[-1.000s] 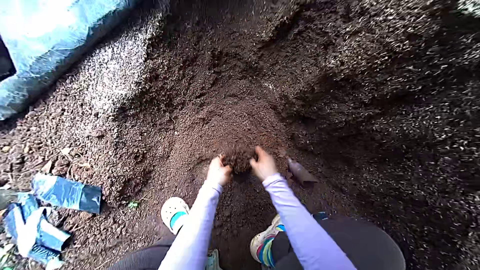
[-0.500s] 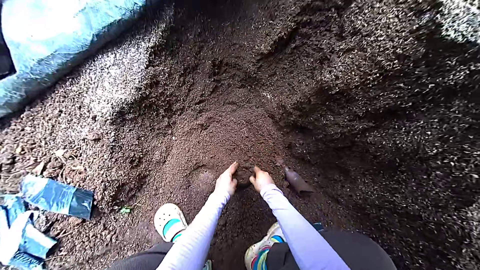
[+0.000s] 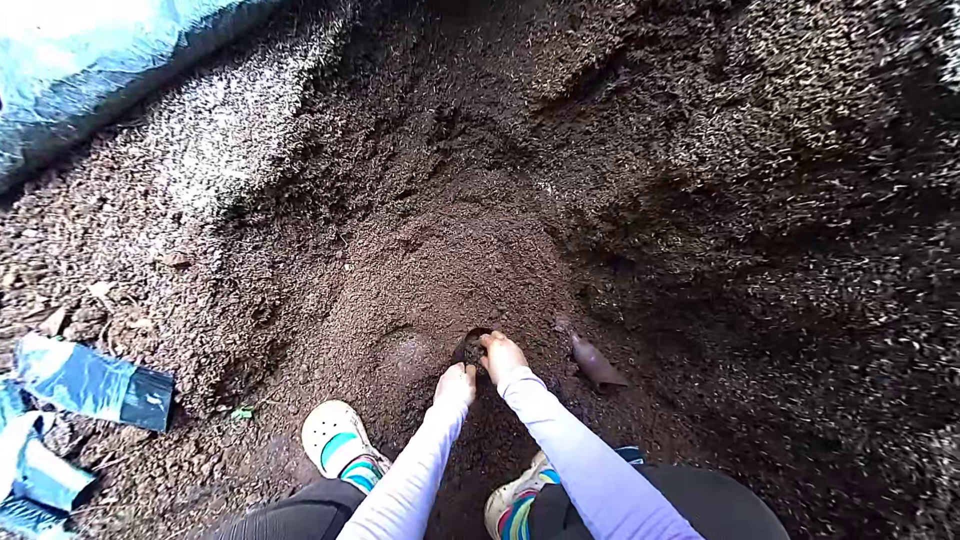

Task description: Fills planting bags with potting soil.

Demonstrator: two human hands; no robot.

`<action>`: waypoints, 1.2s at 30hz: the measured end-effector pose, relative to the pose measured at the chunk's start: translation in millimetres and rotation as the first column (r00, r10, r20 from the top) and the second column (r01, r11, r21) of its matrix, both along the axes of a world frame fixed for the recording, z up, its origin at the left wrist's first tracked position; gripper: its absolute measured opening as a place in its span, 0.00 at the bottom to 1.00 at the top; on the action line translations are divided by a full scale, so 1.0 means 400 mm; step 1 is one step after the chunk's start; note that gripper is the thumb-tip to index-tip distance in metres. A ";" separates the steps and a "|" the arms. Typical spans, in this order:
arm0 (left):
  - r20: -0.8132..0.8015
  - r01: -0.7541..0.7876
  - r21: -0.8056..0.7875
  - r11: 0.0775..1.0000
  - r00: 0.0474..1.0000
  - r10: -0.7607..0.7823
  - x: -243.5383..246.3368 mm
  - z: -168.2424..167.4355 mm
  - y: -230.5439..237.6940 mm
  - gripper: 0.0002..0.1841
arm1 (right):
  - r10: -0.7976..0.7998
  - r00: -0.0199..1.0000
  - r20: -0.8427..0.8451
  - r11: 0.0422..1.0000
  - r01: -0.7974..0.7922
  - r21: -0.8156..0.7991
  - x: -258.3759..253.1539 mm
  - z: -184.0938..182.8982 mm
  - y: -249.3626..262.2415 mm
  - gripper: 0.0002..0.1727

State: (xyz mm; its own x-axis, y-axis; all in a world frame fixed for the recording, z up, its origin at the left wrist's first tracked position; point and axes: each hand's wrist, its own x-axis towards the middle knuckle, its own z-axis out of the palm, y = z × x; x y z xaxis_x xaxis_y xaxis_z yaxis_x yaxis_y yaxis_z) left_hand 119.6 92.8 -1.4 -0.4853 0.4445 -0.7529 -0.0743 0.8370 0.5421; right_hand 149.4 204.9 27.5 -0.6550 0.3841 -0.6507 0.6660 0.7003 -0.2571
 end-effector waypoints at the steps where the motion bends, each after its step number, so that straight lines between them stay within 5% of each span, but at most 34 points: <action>1: -0.010 -0.013 0.011 1.000 1.000 0.013 0.002 0.002 0.003 0.26 | 0.014 1.000 -0.011 1.000 -0.014 0.015 0.001 -0.008 -0.005 0.26; 7: -0.098 0.025 0.037 0.999 0.995 -0.022 0.001 0.012 -0.002 0.24 | 0.113 0.993 0.034 0.994 -0.113 -0.006 -0.016 -0.023 -0.020 0.27; 11: -0.208 0.100 0.057 0.993 0.974 -0.086 -0.052 0.069 -0.007 0.23 | 0.171 0.982 -0.076 0.962 -0.184 -0.204 -0.006 0.013 0.072 0.26; 14: -0.323 0.049 0.028 0.998 0.946 -0.037 -0.088 0.112 0.006 0.22 | -0.093 0.965 -0.247 0.975 0.039 -0.217 0.037 0.033 0.138 0.30; 16: -0.275 -0.007 -0.010 1.000 0.961 0.004 -0.101 0.088 0.033 0.31 | -0.181 0.978 -0.100 0.976 0.167 -0.141 0.046 0.036 0.157 0.42; 17: -0.224 -0.023 -0.042 0.999 0.975 0.013 -0.105 0.059 0.044 0.36 | -0.159 0.987 -0.005 0.980 0.157 -0.125 0.048 0.030 0.153 0.41; 19: -0.129 -0.029 -0.097 0.995 0.992 0.016 -0.114 -0.008 0.059 0.40 | -0.055 0.990 0.126 0.984 0.075 -0.160 0.041 0.036 0.130 0.23; 21: -0.126 -0.008 -0.134 0.991 0.992 -0.009 -0.120 -0.051 0.073 0.40 | 0.028 0.992 0.120 0.982 -0.005 -0.189 0.028 0.055 0.118 0.16; 25: -0.097 -0.088 -0.120 0.989 0.992 0.076 -0.104 -0.051 0.085 0.40 | 0.084 0.987 -0.133 0.960 -0.116 -0.254 0.012 -0.012 0.214 0.28; 31: -0.146 -0.075 -0.153 0.985 0.988 0.052 -0.096 -0.043 0.092 0.39 | -0.180 0.777 -0.603 0.976 0.216 -0.014 -0.141 -0.071 0.533 0.22; 36: -0.164 -0.063 -0.191 0.980 0.986 0.031 -0.097 -0.043 0.084 0.39 | -0.352 0.773 -0.528 0.930 0.353 -0.103 -0.149 -0.214 0.569 0.25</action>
